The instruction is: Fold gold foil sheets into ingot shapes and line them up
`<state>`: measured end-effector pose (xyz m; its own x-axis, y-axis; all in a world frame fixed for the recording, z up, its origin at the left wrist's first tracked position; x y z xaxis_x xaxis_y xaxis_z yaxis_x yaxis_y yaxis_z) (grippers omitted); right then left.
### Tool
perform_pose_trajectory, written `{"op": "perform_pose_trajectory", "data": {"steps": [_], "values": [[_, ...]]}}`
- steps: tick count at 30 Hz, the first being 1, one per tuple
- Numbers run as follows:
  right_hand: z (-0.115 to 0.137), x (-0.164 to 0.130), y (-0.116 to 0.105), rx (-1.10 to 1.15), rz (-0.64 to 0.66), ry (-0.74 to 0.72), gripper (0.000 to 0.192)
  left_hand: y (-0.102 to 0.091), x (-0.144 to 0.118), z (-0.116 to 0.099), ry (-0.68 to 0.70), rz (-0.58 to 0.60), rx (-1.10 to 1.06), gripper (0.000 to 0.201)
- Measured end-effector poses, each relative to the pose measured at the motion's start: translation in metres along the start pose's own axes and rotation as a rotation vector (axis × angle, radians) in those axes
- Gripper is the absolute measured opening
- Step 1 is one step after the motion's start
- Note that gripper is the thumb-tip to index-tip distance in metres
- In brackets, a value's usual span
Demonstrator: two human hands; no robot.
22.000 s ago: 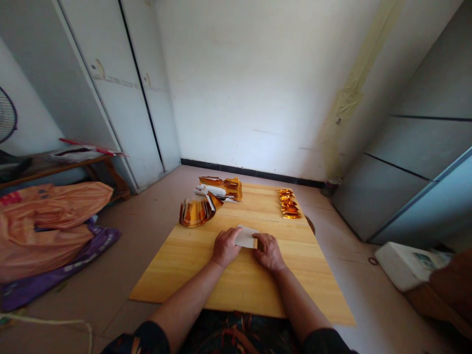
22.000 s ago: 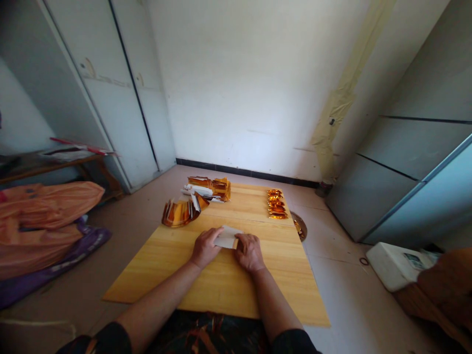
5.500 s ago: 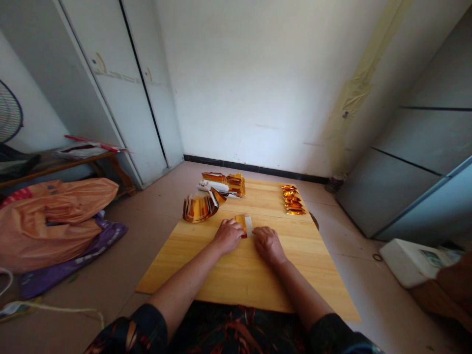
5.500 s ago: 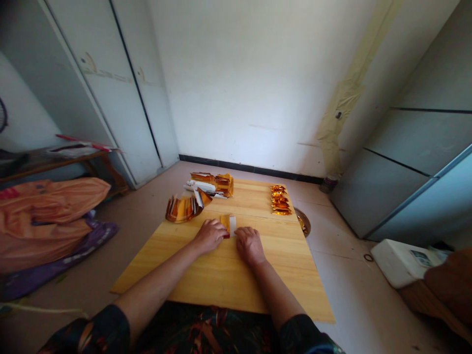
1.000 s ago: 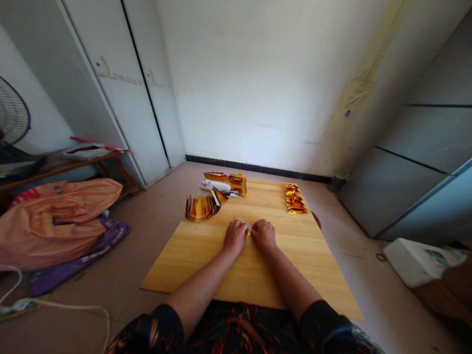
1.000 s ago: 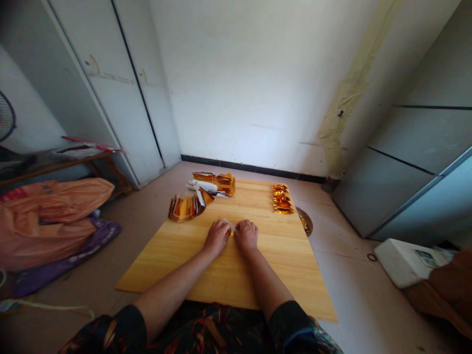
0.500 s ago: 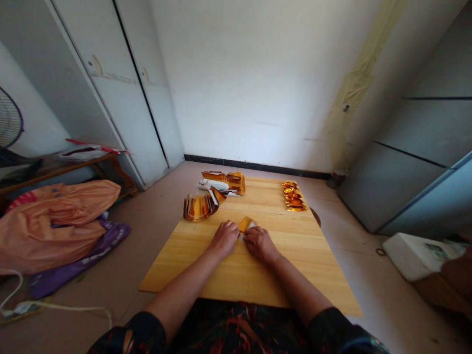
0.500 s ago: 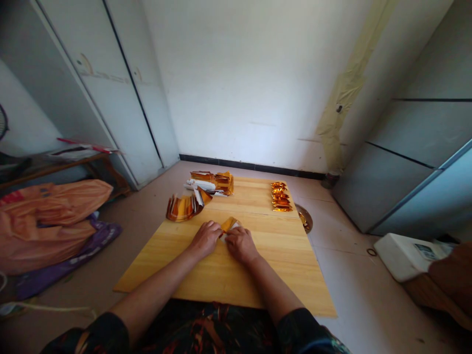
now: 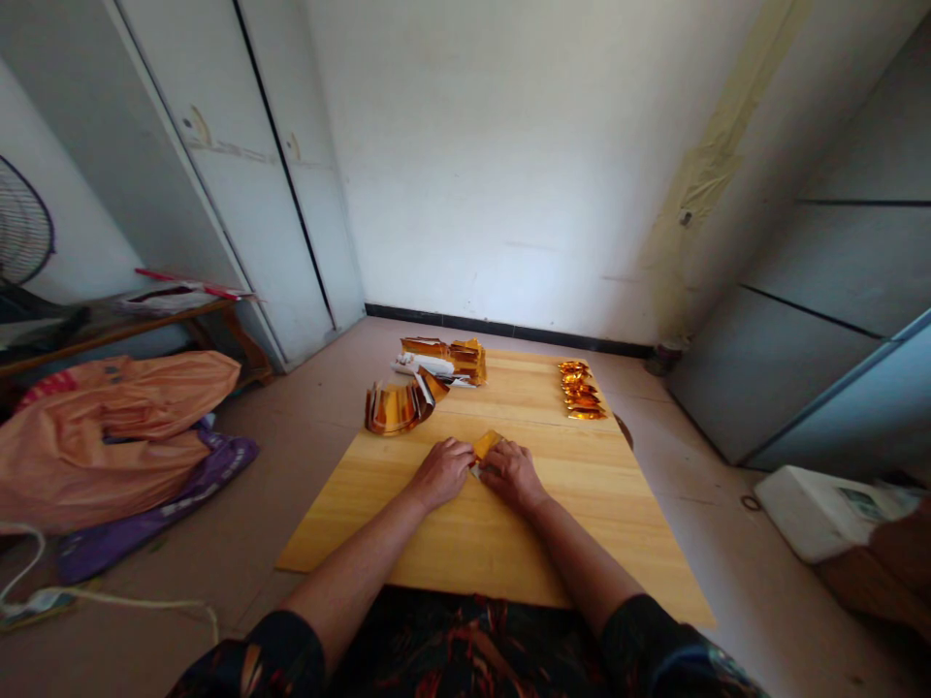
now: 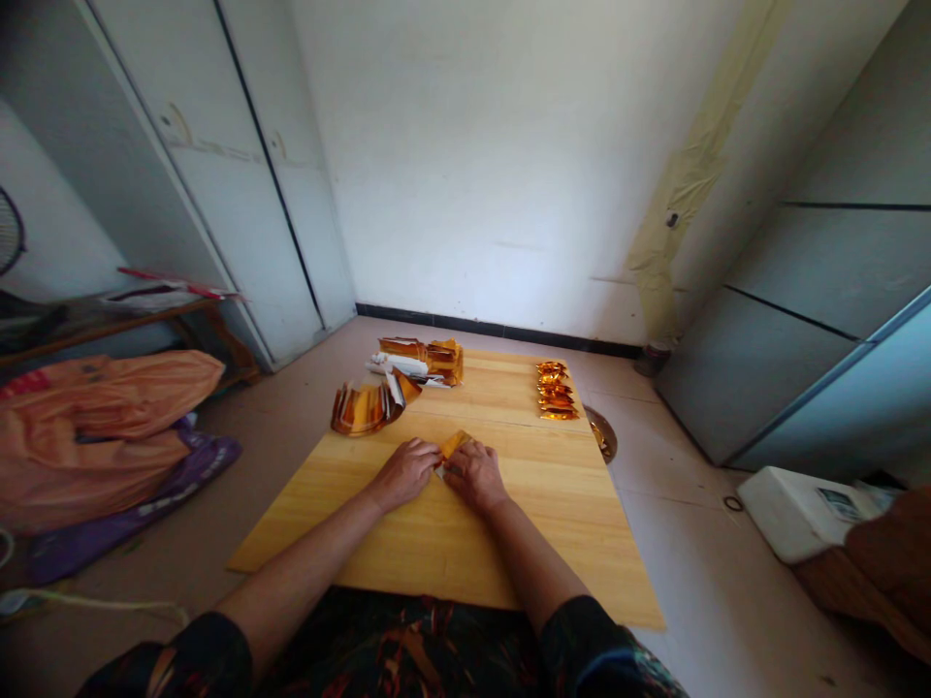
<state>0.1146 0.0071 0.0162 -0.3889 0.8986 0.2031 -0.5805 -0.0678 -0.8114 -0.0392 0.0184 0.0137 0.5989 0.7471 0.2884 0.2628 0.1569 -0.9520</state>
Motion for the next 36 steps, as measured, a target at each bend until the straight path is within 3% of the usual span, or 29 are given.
{"op": "perform_pose_trajectory", "data": {"steps": [14,20,22,26,31,36], "values": [[0.006,0.006,-0.001,0.01,0.057,-0.045,0.018,-0.005,-0.005,-0.001,-0.008,-0.022,0.048,0.025],[0.001,0.004,0.001,0.165,0.002,-0.261,0.028,-0.006,-0.006,0.0,0.014,-0.029,0.036,0.031],[-0.003,0.003,0.002,0.199,-0.053,-0.274,0.026,-0.006,-0.005,0.0,0.011,-0.032,0.048,0.028],[-0.01,0.001,0.005,0.188,-0.128,-0.194,0.016,-0.005,-0.004,0.0,0.021,-0.044,0.057,0.023],[-0.007,-0.001,0.0,0.095,-0.029,-0.059,0.017,-0.005,-0.005,0.0,0.032,-0.051,0.081,0.023],[-0.001,0.003,-0.006,-0.016,0.013,0.171,0.021,-0.005,-0.004,0.001,0.03,-0.048,0.091,0.024]]}}
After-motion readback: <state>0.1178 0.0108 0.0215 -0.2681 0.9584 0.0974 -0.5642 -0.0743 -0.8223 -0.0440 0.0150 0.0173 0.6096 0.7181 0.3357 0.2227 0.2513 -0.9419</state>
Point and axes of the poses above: each hand's wrist, its own x-axis towards the middle knuckle, its own y-axis out of the palm, z = x × y, the point moved 3 cm from there along x, towards the middle knuckle, and after that the axes turned 11 degrees about x, right-handed, at the moved point
